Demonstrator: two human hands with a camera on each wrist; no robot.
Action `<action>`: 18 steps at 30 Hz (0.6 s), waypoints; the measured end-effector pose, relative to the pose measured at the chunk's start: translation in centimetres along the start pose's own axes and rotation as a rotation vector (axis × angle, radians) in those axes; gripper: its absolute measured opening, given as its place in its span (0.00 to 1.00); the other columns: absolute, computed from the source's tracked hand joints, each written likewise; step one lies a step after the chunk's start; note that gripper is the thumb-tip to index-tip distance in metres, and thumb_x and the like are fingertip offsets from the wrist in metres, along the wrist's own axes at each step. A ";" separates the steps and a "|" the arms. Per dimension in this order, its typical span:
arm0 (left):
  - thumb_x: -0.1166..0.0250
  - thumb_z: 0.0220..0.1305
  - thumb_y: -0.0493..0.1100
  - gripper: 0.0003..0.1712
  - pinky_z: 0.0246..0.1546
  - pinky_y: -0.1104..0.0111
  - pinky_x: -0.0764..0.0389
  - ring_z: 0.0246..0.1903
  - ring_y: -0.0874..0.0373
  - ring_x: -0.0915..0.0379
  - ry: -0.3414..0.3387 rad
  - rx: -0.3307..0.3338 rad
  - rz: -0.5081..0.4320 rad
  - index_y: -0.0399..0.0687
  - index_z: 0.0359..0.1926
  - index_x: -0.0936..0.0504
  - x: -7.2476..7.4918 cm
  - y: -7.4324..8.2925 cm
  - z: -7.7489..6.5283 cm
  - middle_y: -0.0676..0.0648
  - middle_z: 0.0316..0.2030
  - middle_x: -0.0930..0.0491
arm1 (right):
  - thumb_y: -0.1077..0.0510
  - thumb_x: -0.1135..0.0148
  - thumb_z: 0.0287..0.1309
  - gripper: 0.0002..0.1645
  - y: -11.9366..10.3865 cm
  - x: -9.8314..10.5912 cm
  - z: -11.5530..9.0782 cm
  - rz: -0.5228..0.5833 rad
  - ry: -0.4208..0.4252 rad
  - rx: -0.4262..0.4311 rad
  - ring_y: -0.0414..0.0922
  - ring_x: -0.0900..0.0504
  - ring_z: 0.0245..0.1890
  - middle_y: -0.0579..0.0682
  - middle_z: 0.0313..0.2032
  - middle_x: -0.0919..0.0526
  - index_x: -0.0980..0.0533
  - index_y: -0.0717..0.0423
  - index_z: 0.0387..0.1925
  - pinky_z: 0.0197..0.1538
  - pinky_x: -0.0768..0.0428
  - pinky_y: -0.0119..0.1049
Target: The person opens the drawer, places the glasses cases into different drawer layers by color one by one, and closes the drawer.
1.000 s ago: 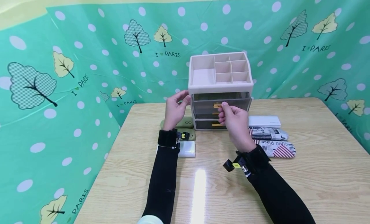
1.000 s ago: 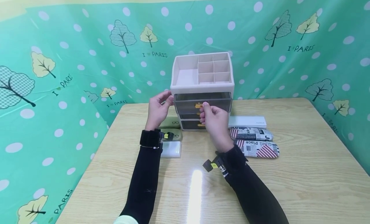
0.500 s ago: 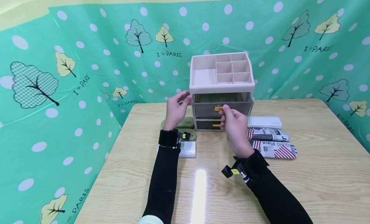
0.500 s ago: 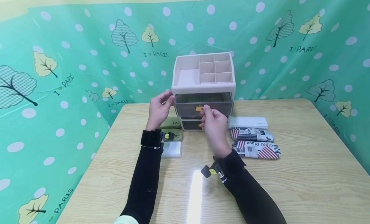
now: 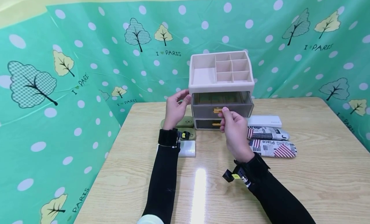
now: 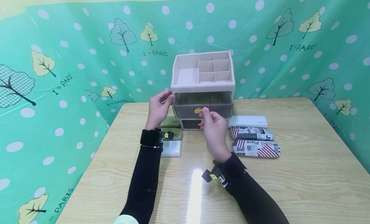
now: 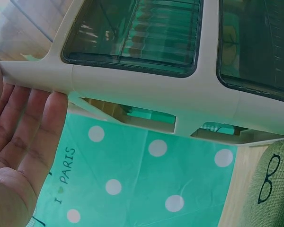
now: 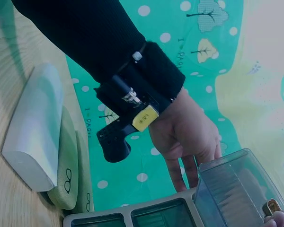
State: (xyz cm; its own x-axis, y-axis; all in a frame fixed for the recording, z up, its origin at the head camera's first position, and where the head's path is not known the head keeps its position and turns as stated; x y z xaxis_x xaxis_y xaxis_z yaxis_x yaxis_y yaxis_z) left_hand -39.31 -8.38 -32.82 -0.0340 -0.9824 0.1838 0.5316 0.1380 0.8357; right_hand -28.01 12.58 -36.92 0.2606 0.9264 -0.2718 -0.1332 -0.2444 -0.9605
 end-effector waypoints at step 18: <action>0.35 0.72 0.41 0.19 0.45 0.65 0.11 0.48 0.45 0.17 0.007 0.021 0.018 0.33 0.58 0.18 -0.1 -0.3 0.1 0.36 0.52 0.16 | 0.46 0.44 0.77 0.25 0.2 0.3 -1.5 0.033 0.037 0.036 0.41 0.32 0.23 0.48 0.30 0.25 0.27 0.66 0.34 0.24 0.29 0.27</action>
State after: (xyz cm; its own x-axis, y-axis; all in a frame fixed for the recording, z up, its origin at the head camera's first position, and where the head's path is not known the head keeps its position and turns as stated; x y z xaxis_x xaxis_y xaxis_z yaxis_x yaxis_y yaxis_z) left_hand -39.58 -8.34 -33.07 -0.0186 -0.9805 0.1957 0.5143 0.1584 0.8428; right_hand -26.46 12.41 -37.27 0.2902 0.9068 -0.3058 -0.1769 -0.2632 -0.9484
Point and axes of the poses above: each hand's wrist, its own z-axis towards the middle knuckle, its own x-axis out of the back of the hand, y = z × x, the point moved 10 cm from there along z, towards the middle knuckle
